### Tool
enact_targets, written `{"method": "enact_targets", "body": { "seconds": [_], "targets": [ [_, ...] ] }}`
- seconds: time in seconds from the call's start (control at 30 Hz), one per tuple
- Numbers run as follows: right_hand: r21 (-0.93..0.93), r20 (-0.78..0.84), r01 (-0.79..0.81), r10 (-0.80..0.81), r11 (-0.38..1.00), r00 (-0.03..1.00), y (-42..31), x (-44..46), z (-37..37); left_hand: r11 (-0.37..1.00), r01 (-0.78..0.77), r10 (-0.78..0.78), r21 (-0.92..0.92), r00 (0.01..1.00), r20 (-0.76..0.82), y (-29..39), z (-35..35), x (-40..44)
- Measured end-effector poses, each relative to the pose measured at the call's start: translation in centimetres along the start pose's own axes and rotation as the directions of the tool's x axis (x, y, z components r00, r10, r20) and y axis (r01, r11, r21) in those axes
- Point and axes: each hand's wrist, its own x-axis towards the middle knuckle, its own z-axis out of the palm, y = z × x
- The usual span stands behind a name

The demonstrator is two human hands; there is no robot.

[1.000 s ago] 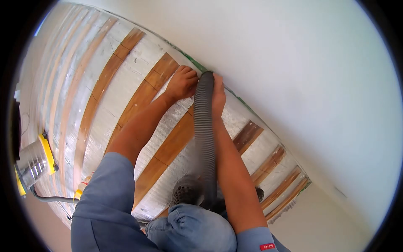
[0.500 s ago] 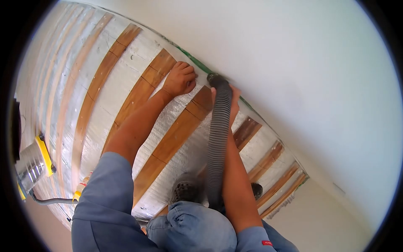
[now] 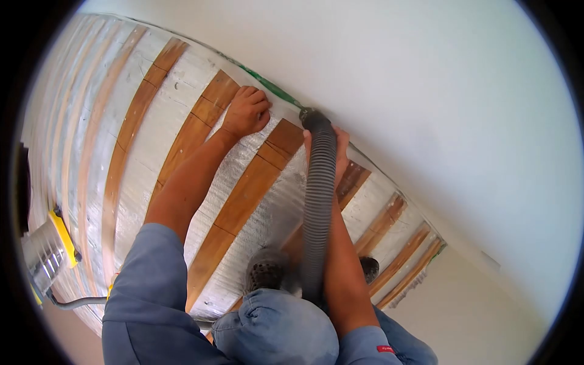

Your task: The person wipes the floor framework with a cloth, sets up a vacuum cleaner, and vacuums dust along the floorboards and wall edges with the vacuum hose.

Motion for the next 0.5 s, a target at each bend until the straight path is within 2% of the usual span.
{"method": "enact_targets", "body": {
  "seconds": [0.1, 0.17, 0.2, 0.3, 0.43, 0.5],
  "targets": [
    [0.095, -0.022, 0.035, -0.033, 0.995, 0.999, -0.1, 0.3, 1.8, 1.000, 0.012, -0.012, 0.008, 1.000, 0.020, -0.1, -0.2, -0.4],
    [0.188, 0.053, -0.002, -0.008, 0.982, 0.999, 0.0, 1.2, 2.5, 1.000, 0.001, -0.001, 0.016, 1.000, 0.012, -0.1, -0.3, 0.1],
    [0.187, 0.037, 0.059, -0.067, 0.981, 0.997, -0.1, 1.4, 2.8, 1.000, 0.004, -0.004, 0.018, 1.000, 0.021, -0.2, -0.4, 0.2],
    [0.259, 0.028, 0.038, -0.047, 0.965, 0.999, -0.4, 0.6, 3.4, 1.000, 0.018, -0.018, 0.021, 0.999, 0.028, -0.2, -0.2, -0.2],
    [0.186, 0.049, 0.081, -0.091, 0.979, 0.995, -1.2, 1.0, 4.2, 1.000, 0.019, -0.019, 0.015, 0.999, 0.046, 0.0, -0.2, -0.1],
    [0.154, -0.011, 0.166, -0.166, 0.974, 0.986, -0.7, 1.1, 5.1, 1.000, 0.023, -0.024, 0.020, 0.998, 0.050, -0.1, -0.2, -0.3]
  ]
}}
